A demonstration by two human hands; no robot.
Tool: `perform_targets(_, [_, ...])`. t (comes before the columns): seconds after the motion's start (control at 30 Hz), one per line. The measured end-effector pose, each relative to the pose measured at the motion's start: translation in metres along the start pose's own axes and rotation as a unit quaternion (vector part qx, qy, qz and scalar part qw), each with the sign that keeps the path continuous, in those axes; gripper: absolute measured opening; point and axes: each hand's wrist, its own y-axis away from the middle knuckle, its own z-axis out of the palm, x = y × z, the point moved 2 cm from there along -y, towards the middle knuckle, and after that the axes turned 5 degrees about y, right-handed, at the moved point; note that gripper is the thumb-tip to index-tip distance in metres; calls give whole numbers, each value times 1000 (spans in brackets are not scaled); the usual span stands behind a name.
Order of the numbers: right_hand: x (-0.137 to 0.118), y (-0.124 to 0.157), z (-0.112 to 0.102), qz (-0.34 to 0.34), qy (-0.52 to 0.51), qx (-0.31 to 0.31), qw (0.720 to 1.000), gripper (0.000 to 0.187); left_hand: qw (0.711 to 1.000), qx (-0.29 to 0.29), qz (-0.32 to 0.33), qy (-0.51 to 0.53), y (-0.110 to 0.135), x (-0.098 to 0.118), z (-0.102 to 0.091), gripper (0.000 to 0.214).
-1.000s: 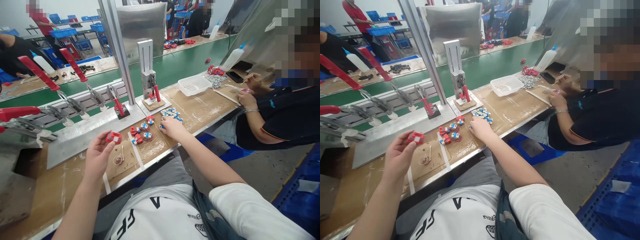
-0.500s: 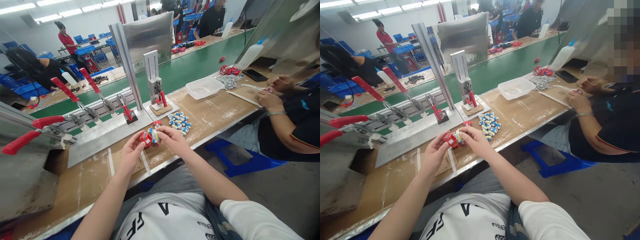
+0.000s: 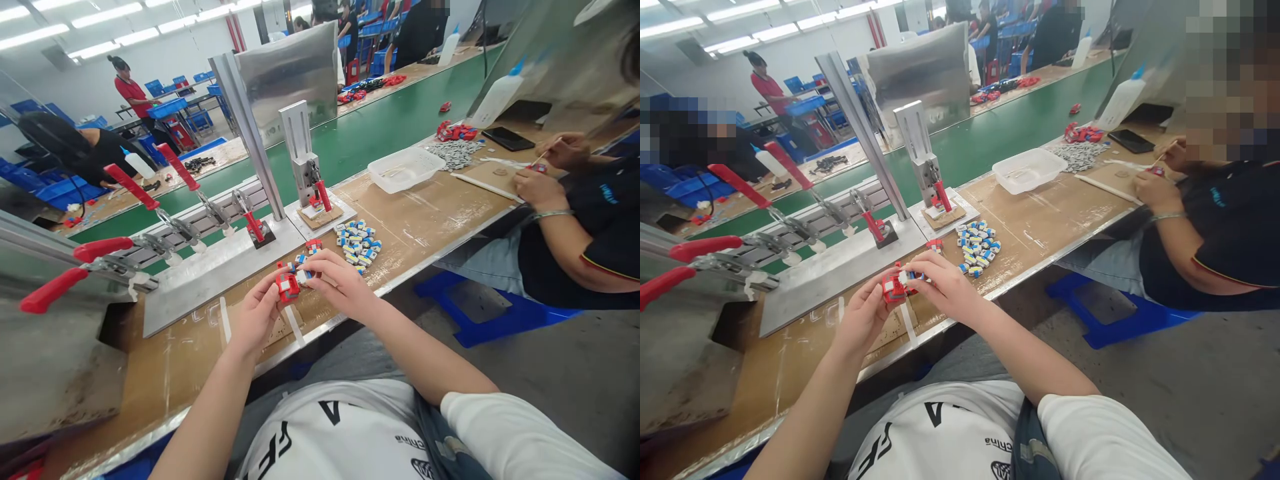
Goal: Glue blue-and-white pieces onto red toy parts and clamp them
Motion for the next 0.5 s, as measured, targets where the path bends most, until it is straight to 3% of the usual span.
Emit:
perform_targets(0.1, [2,1,-3,-113,40,-31,992,25,996,-21,-83,13,5,2,2,55])
perform_targets(0.2, [6,4,-4,-167,94,-86,978,27,991,-28,-128,34,9,0,3,59])
perform_targets(0.37, [15,11,-3,-159,92,-159,970,29,992,-38,-123,6,17,-4,5,64])
perform_targets(0.5, [21,15,4,-119,56,-97,987,33,995,-22,-94,-17,16,-8,11,71])
